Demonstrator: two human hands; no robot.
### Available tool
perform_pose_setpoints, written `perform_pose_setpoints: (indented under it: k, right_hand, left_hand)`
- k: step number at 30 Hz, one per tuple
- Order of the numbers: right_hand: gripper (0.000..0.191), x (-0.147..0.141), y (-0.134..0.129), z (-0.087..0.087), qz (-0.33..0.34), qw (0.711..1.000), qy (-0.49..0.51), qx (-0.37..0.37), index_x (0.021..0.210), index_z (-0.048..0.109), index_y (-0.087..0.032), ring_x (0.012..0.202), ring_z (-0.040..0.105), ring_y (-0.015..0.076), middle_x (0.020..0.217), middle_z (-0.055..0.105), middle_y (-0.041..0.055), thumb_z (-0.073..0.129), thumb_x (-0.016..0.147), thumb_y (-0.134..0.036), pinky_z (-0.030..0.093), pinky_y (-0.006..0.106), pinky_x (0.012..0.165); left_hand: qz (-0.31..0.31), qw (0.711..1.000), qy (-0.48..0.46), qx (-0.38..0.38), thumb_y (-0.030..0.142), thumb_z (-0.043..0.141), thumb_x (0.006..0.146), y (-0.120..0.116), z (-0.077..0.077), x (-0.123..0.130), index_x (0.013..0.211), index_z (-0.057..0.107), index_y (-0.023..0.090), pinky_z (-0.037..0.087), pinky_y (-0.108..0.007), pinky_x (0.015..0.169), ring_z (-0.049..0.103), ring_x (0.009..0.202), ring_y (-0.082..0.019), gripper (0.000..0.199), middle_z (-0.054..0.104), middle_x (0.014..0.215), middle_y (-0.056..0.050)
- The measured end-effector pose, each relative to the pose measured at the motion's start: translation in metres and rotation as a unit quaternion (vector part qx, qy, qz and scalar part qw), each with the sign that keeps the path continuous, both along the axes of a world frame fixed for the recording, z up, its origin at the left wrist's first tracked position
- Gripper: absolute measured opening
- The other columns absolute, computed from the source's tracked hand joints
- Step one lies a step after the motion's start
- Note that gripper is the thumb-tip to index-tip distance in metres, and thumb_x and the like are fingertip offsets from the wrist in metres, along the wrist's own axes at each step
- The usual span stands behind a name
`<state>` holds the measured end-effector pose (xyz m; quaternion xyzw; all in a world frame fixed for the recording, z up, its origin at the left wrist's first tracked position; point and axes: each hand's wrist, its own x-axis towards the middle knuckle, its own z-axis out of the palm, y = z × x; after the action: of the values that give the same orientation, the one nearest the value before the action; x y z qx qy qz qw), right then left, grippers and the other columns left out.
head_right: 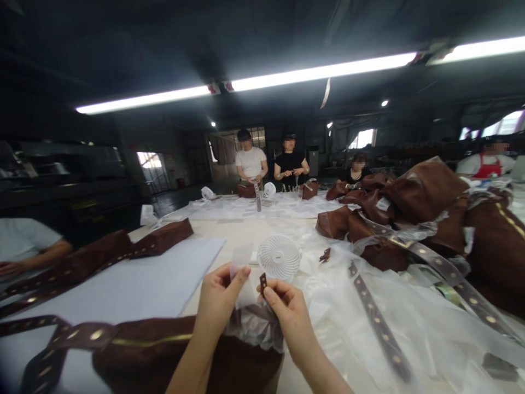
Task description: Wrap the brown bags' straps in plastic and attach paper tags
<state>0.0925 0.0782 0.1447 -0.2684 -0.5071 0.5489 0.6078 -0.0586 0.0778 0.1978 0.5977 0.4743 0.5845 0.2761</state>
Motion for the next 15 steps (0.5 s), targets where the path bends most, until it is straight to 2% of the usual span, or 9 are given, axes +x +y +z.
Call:
perform_pose_setpoints:
  k: [3,6,9,12,15]
  right_hand:
    - [0.042,-0.003,0.005,-0.003,0.013,0.998,0.036,-0.041,0.087,0.076,-0.015,0.072,0.057,0.0134,0.077,0.065,0.0031,0.083,0.074,-0.054,0.045,0.022,0.067]
    - [0.041,-0.005,0.010,-0.007,0.027,0.994,0.070,-0.077,0.088,0.076,-0.015,0.072,0.058,0.0124,0.078,0.066,0.0031,0.086,0.071,-0.051,0.046,0.020,0.068]
    - [0.040,-0.006,0.011,-0.008,0.042,0.991,0.092,-0.093,0.087,0.076,-0.015,0.069,0.057,0.0110,0.077,0.066,0.0025,0.087,0.070,-0.050,0.045,0.019,0.065]
    - [0.040,-0.005,0.009,-0.006,0.029,0.990,0.094,-0.099,0.086,0.076,-0.015,0.071,0.058,0.0120,0.078,0.067,0.0026,0.087,0.069,-0.051,0.046,0.019,0.066]
    - [0.041,-0.003,0.010,-0.006,0.004,0.989,0.097,-0.108,0.085,0.077,-0.016,0.076,0.061,0.0146,0.080,0.070,0.0041,0.089,0.066,-0.051,0.048,0.021,0.071]
  left_hand:
    - [0.046,0.979,0.197,-0.001,0.055,0.055,0.089,-0.005,0.009,-0.021,0.069,0.062,0.020,0.037,-0.026,0.060,0.054,0.063,-0.017,0.041,0.060,0.063,0.000]
    - [0.059,0.951,0.303,-0.032,0.049,0.041,0.095,0.006,0.009,-0.047,0.080,0.066,0.022,0.041,-0.030,0.073,0.062,0.079,-0.024,0.040,0.069,0.077,-0.004]
    - [-0.015,0.942,0.322,-0.090,0.050,0.039,0.094,0.025,-0.003,-0.066,0.080,0.067,0.022,0.043,-0.031,0.080,0.064,0.086,-0.025,0.041,0.072,0.085,-0.006]
    - [-0.087,0.940,0.304,-0.130,0.055,0.041,0.093,0.037,-0.012,-0.076,0.077,0.066,0.020,0.045,-0.032,0.082,0.063,0.087,-0.025,0.045,0.071,0.086,-0.006]
    - [-0.075,0.960,0.247,-0.108,0.061,0.040,0.093,0.030,-0.003,-0.081,0.079,0.066,0.020,0.044,-0.030,0.080,0.059,0.084,-0.023,0.051,0.066,0.081,-0.004]
